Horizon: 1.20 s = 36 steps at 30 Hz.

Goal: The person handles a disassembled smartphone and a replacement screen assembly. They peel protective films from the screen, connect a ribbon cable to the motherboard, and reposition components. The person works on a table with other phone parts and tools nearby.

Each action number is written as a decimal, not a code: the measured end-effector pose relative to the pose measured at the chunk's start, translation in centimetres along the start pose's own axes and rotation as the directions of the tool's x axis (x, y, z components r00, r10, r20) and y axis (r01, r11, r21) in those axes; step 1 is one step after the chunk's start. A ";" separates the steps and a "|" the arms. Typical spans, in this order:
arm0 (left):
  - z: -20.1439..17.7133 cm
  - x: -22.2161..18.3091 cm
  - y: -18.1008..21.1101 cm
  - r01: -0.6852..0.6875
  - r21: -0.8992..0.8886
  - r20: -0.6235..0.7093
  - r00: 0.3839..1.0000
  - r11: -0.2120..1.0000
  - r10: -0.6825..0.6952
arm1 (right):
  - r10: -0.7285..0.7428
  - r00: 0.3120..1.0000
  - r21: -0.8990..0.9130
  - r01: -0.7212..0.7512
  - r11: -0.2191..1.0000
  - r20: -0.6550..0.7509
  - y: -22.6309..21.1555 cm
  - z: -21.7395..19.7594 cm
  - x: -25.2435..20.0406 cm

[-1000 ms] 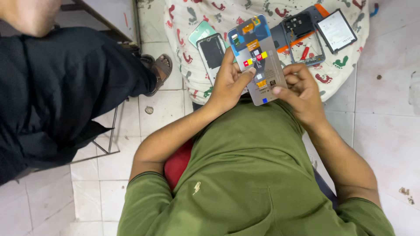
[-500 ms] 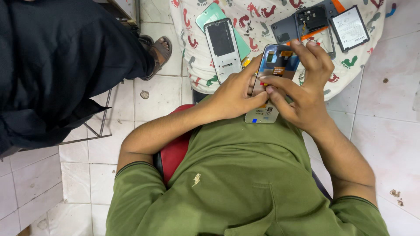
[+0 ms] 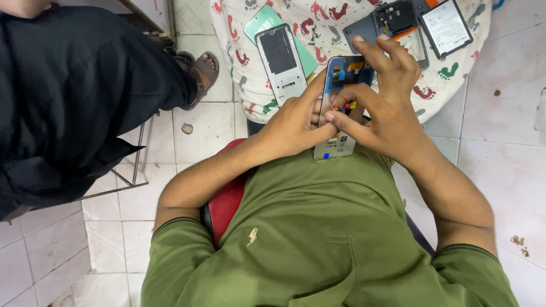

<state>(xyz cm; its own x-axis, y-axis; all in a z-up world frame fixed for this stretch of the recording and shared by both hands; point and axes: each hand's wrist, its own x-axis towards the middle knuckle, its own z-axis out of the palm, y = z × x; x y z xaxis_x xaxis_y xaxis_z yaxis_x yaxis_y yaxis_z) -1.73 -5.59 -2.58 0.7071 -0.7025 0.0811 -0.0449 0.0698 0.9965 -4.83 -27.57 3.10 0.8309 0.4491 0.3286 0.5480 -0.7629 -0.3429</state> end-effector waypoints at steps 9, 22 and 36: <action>0.9 -1.0 0.4 -0.025 0.023 -0.225 0.974 0.999 0.030 | 0.098 0.985 -0.001 -0.099 0.995 -0.145 -2.1 1.1 -0.2; 1.1 -1.4 0.2 -0.215 0.050 -0.278 0.935 0.975 0.221 | 0.135 0.980 0.290 -0.088 0.953 -0.145 -3.4 1.0 0.7; 1.6 -1.6 -0.5 -0.100 0.073 -0.350 0.929 0.992 0.120 | 0.127 0.986 0.277 -0.092 0.957 -0.112 -3.6 0.7 1.0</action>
<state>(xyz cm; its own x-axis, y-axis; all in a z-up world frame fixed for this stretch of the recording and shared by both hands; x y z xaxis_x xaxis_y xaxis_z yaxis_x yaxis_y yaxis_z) -3.97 -5.60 -3.19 0.8985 -0.3964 0.1883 -0.1672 0.0875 0.9820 -5.91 -24.08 4.05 0.8776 0.2934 0.3791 0.4746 -0.6425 -0.6016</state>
